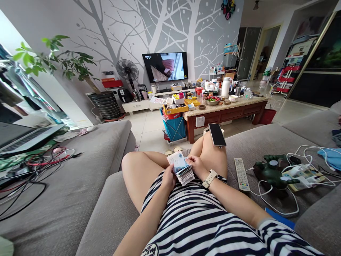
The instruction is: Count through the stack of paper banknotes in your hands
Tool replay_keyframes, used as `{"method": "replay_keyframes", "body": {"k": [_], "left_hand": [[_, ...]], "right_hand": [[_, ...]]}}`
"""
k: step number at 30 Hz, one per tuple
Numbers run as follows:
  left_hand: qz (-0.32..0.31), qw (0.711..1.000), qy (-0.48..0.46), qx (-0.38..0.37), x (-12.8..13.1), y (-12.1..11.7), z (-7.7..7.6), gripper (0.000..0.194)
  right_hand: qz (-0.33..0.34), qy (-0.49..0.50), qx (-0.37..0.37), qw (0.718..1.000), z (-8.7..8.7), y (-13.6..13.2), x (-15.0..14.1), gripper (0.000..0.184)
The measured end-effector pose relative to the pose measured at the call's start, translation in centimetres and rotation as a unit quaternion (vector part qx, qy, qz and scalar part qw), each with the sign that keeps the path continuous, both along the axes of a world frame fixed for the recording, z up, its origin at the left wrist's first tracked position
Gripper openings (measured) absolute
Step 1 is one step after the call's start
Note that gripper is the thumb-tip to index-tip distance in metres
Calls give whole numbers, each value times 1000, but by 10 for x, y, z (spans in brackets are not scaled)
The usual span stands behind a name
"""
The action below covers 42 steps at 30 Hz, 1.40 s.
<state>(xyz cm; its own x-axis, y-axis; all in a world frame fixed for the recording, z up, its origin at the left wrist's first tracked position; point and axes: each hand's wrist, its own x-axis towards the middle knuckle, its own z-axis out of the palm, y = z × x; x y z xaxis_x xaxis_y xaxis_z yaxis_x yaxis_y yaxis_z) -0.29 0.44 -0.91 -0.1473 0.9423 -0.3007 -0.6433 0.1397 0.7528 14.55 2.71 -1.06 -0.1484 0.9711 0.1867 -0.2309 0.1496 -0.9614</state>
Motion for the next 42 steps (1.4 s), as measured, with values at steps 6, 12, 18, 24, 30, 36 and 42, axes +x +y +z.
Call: {"method": "replay_keyframes", "body": {"k": [6, 12, 18, 24, 30, 36, 42], "left_hand": [[-8, 1000, 18, -10, 0, 0, -1, 18], [-22, 999, 48, 1, -2, 0, -6, 17], [-26, 998, 50, 19, -3, 2, -8, 18], [-21, 998, 58, 8, -4, 3, -12, 18], [-22, 998, 60, 7, -5, 4, -13, 18], [-16, 998, 62, -1, -5, 6, -15, 18], [-20, 998, 61, 4, -4, 4, -11, 19]], "right_hand": [[5, -4, 5, 1000, 1, 0, 1, 33], [3, -12, 0, 1000, -2, 3, 1, 33], [10, 5, -7, 1000, -7, 5, 1, 32], [18, 17, -16, 1000, -4, 3, 1, 32], [19, 11, -19, 1000, -1, 2, 0, 33], [20, 7, -14, 1000, -4, 3, 1, 33], [24, 6, -12, 1000, -3, 3, 1, 34]]}}
